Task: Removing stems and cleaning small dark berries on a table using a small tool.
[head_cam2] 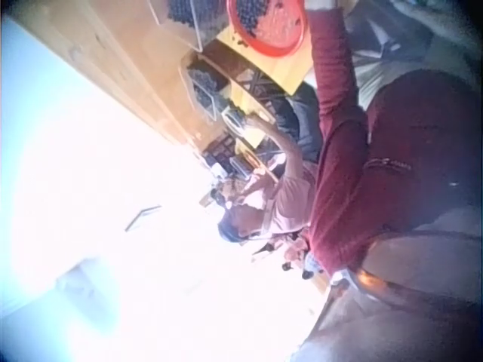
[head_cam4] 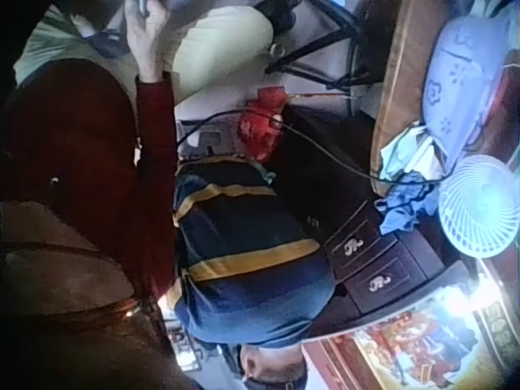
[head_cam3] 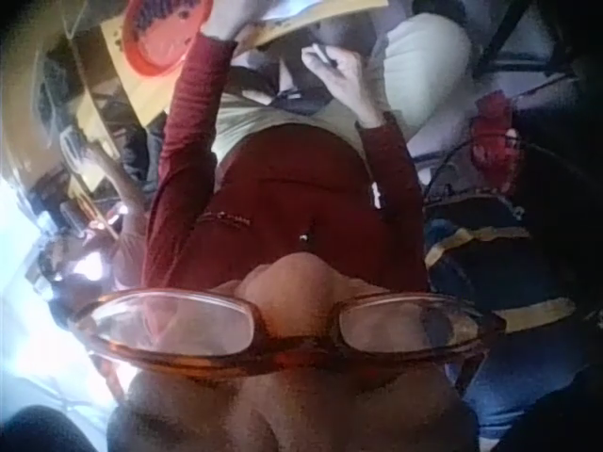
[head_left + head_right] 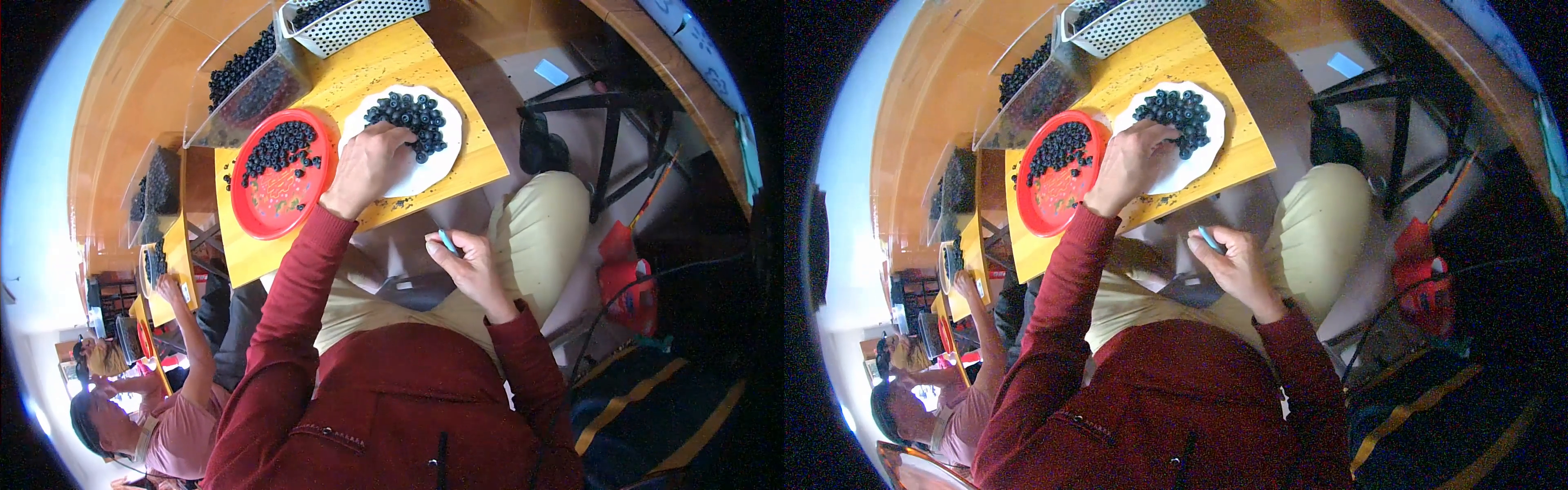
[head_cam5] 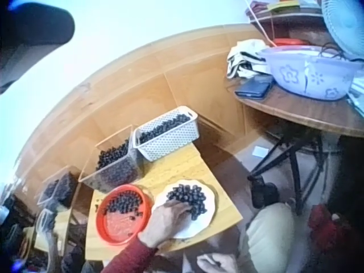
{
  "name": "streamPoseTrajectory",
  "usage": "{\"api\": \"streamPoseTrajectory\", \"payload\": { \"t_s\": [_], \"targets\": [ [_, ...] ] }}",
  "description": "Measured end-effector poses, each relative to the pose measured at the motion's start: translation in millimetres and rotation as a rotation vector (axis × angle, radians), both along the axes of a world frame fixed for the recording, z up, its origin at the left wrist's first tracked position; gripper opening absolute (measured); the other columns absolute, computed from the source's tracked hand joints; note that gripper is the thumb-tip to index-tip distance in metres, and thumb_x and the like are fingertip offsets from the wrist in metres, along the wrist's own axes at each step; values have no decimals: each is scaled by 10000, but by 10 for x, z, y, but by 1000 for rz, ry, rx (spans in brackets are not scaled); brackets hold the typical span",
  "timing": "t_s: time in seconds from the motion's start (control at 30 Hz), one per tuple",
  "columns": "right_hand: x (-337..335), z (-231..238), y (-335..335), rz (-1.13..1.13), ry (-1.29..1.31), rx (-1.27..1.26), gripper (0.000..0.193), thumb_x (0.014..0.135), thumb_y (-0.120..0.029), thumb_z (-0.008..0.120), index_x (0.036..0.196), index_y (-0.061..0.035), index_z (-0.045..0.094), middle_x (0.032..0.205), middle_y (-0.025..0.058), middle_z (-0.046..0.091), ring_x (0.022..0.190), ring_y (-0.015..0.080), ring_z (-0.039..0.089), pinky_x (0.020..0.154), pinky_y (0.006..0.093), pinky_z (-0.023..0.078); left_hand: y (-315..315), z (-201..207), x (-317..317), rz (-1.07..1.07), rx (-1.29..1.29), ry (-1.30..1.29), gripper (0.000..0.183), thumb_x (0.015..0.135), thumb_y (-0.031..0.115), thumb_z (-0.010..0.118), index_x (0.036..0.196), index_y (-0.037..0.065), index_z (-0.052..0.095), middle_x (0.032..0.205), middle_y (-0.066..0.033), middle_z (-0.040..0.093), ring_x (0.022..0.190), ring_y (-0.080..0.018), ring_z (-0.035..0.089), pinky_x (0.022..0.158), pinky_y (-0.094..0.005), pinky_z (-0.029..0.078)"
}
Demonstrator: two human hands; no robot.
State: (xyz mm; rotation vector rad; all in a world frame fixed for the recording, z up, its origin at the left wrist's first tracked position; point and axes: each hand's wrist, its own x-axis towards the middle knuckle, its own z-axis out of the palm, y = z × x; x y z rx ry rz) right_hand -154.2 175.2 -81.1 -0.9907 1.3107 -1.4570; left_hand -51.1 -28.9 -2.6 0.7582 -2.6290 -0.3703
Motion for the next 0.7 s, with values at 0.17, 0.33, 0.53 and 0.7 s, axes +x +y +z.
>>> {"api": "streamPoseTrajectory", "payload": {
  "t_s": [0.17,0.33,0.53,0.7],
  "targets": [
    [15,-24,-16,-10,4,-9,146,905,-96,683,982,26,705,782,-13,669,730,33,562,644,226,461,82,0,129,-12,291,220,199,795,20,663,979,51,732,856,-123,671,721,-254,672,687,-326,543],
    [13,-21,-8,-14,-8,-20,172,900,-115,687,987,32,706,788,37,698,717,56,580,639,248,478,155,-70,259,155,720,443,136,895,-6,643,1011,-8,715,868,-43,700,759,-99,648,691,-244,535],
    [39,14,8,-45,37,5,166,909,-114,681,985,31,706,744,12,672,680,40,537,601,237,450,281,-95,370,179,1083,731,127,899,4,665,1023,-21,672,943,-67,693,810,-135,674,781,-288,593],
    [88,-40,38,-97,47,50,261,927,-175,678,1069,44,677,810,53,675,744,76,561,670,269,480,440,-75,443,145,1292,895,155,882,-7,682,1035,-11,660,946,-90,701,834,-149,683,775,-282,591]
  ]
}}
